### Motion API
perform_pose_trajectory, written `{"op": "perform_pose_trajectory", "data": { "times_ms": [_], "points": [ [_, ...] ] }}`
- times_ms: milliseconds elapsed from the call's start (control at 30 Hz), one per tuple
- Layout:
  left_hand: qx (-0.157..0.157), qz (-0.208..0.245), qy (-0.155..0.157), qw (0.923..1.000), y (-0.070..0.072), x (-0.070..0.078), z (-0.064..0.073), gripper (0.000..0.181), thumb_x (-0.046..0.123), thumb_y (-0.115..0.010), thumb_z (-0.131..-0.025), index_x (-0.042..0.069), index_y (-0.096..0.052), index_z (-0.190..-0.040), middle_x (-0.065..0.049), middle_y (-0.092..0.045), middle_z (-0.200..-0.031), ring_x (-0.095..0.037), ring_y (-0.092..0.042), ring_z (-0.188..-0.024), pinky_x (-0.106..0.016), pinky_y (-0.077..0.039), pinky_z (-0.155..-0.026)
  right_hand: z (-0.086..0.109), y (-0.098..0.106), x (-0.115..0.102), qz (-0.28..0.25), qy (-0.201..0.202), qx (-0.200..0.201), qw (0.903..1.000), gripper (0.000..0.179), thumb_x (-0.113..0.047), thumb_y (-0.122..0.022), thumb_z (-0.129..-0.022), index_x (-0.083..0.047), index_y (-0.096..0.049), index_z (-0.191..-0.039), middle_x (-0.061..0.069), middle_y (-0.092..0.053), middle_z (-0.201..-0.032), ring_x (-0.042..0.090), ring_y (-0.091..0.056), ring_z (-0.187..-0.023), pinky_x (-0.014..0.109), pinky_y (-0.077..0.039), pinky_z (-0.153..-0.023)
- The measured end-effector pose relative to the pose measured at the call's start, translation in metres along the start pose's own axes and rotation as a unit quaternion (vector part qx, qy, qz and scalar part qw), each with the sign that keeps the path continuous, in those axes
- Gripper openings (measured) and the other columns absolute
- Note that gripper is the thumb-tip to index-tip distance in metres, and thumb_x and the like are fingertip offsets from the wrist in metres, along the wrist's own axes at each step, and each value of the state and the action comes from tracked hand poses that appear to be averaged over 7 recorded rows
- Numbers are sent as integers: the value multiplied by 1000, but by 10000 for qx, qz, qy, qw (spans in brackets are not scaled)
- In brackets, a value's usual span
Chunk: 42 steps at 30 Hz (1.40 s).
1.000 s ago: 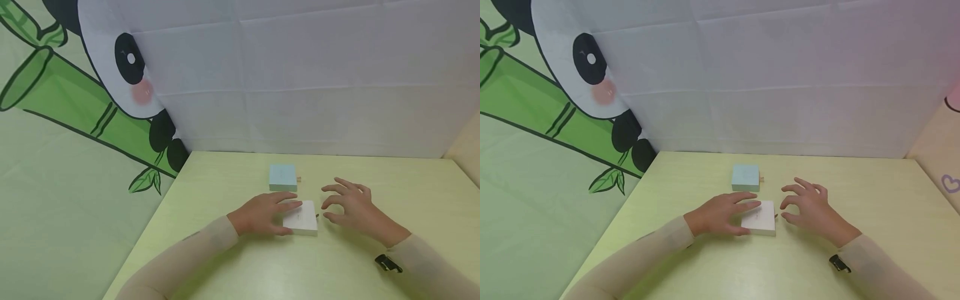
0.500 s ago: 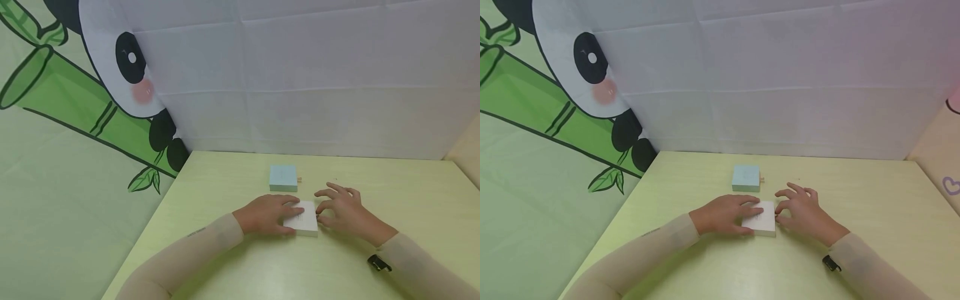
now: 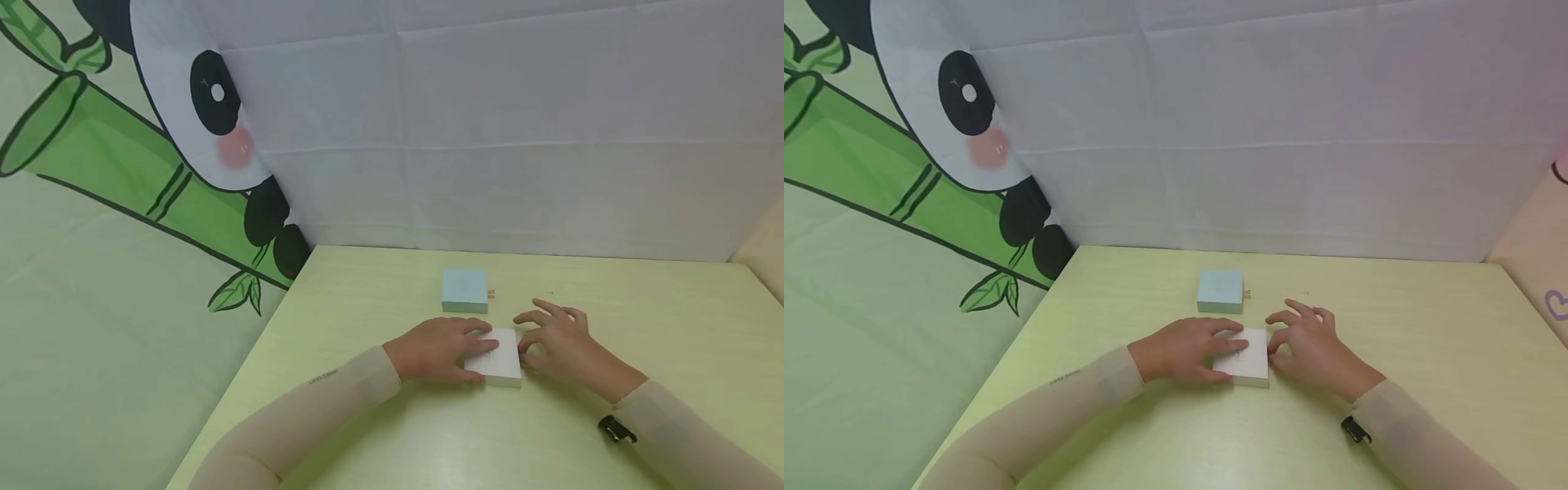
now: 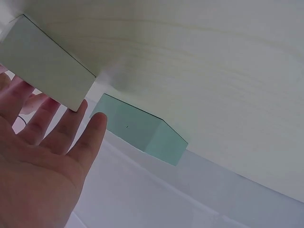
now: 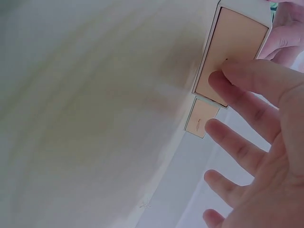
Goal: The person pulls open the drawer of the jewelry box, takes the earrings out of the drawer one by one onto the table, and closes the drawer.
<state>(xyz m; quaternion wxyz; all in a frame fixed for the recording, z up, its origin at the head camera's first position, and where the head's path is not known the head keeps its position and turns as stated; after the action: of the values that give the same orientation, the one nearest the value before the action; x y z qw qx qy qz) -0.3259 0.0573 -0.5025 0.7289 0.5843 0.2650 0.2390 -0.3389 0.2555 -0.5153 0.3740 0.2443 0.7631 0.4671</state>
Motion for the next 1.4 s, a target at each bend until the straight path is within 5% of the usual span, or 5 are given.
{"op": "perform_pose_trajectory", "data": {
  "times_ms": [1400],
  "points": [
    [-56, -113, -117, 9999, 1, 4, 3, 69, 62, -72, -114, 37, -57, -177, 2, -54, -185, -20, -60, -167, -36, -57, -131, 6, 1, -1, 64, -45, 44, 10000, 37, -14, -99, -90, -43, -81, -76, 10, -83, -144, 64, -53, -161, 91, -37, -117]
  ]
}}
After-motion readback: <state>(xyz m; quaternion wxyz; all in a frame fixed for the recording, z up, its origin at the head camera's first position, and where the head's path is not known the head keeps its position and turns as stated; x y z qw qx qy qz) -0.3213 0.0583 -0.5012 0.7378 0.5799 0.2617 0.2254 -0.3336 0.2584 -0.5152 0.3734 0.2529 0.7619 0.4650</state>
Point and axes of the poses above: each hand's wrist, its own z-axis away from the middle knuckle, its own y-axis out of the back of the hand, x = y × z, the point moved 7 cm from there along -z, towards the middle knuckle
